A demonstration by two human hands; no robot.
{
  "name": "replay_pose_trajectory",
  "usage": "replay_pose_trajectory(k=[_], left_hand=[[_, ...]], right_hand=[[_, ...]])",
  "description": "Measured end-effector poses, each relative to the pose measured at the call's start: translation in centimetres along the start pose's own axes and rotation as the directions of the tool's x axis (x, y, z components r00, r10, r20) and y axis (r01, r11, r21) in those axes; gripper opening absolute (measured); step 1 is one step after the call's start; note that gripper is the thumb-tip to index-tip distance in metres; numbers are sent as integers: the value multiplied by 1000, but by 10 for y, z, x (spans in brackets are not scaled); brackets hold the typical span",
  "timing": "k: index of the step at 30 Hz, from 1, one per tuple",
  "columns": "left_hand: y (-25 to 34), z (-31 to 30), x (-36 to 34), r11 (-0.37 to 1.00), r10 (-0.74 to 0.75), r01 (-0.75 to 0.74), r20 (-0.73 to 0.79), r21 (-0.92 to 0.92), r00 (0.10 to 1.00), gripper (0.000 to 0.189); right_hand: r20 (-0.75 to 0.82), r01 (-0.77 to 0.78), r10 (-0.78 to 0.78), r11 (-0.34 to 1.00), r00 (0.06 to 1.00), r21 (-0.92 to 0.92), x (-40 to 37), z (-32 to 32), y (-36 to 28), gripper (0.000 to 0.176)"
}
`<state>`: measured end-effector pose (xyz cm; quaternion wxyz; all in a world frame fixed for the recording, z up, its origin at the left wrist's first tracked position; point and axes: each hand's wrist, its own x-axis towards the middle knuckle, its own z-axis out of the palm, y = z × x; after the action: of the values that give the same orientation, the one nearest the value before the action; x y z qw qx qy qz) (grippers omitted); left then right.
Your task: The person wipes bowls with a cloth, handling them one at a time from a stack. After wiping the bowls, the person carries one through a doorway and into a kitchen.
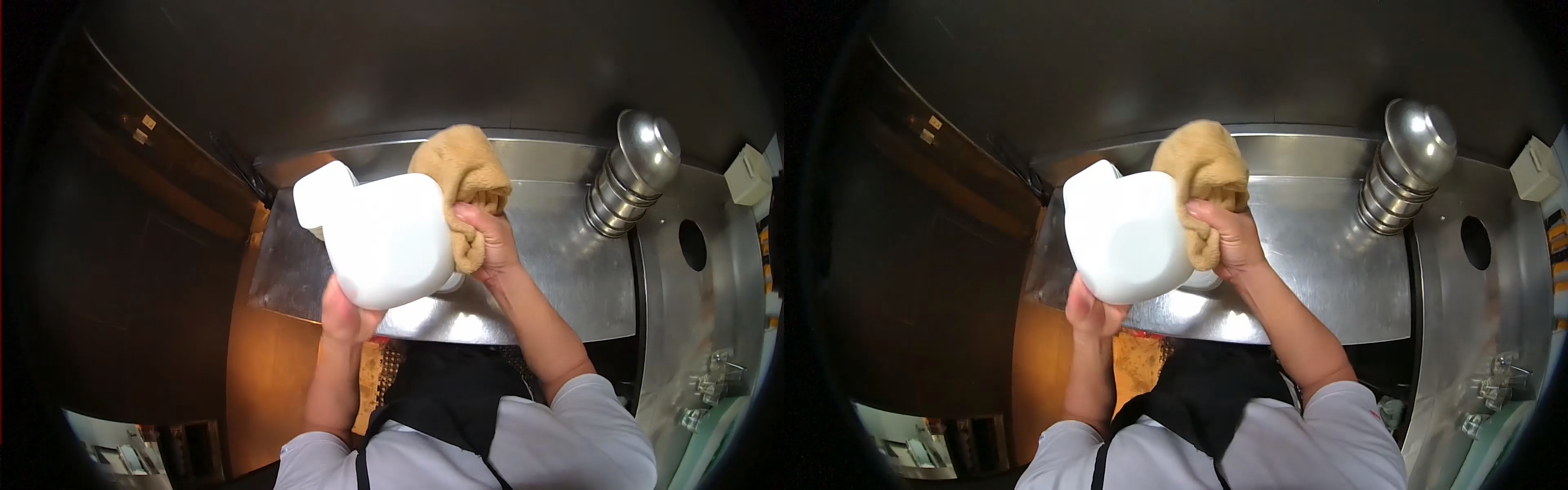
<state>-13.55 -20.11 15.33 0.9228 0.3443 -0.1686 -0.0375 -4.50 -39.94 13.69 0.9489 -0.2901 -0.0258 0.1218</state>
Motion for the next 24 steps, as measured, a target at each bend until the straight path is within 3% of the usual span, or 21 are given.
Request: replay_pose_trajectory(k=[3, 4, 6, 7, 8, 10, 11, 13, 15, 17, 18, 19, 20, 21, 24], left_hand=[[7, -32, 3, 993, -27, 24, 21, 113, 999, 59], [3, -27, 7, 993, 45, -41, -31, 110, 999, 58], [-17, -12, 16, 979, 187, -172, -144, 108, 972, 57], [-23, -8, 21, 970, 241, -231, -212, 69, 947, 53], [-29, -16, 22, 972, 236, -227, -277, 65, 932, 52], [-44, -37, 15, 975, 217, -216, -412, 50, 885, 51], [-47, -39, 8, 981, 173, -195, -436, -7, 883, 51], [-51, -11, 10, 965, 255, -259, -343, 33, 904, 51], [-51, -1, 3, 962, 268, -272, -262, 23, 927, 51], [-54, 0, 4, 943, 332, -320, -260, 91, 907, 50], [-56, 0, 9, 928, 371, -352, -250, 120, 894, 50], [-57, -17, 5, 942, 330, -296, -279, 156, 902, 50], [-58, -34, -1, 952, 288, -237, -312, 191, 905, 51], [-53, -28, -2, 960, 278, -252, -304, 122, 911, 48], [-38, -16, -12, 953, 203, -161, -146, 256, 968, 44]], right_hand=[[-7, 168, -171, 975, 985, -143, 9, 16, 2, 43], [30, 307, -312, 905, 950, -296, 11, 13, 10, 44], [163, 527, -538, 642, 827, -557, 8, -1, 35, 44], [137, 583, -614, 623, 777, -521, 0, -1, 56, 52], [324, 687, -694, 337, 643, -644, -8, -8, 69, 65], [675, 701, -592, -243, 441, -670, -36, 4, 71, 74], [654, 691, -612, -230, 445, -685, -32, -5, 77, 73], [610, 673, -656, -204, 446, -711, -15, -30, 86, 70], [444, 510, -561, -46, 698, -859, 6, -45, 71, 64], [359, 534, -590, 148, 723, -832, 1, -39, 73, 64], [272, 637, -665, 396, 696, -661, -17, -19, 77, 65], [500, 754, -695, 93, 517, -651, -20, -27, 85, 70], [681, 773, -613, -173, 401, -610, -33, -4, 68, 65], [683, 765, -587, -159, 435, -623, -32, -1, 62, 70], [633, 752, -543, -3, 552, -659, -10, 18, 26, 79]])
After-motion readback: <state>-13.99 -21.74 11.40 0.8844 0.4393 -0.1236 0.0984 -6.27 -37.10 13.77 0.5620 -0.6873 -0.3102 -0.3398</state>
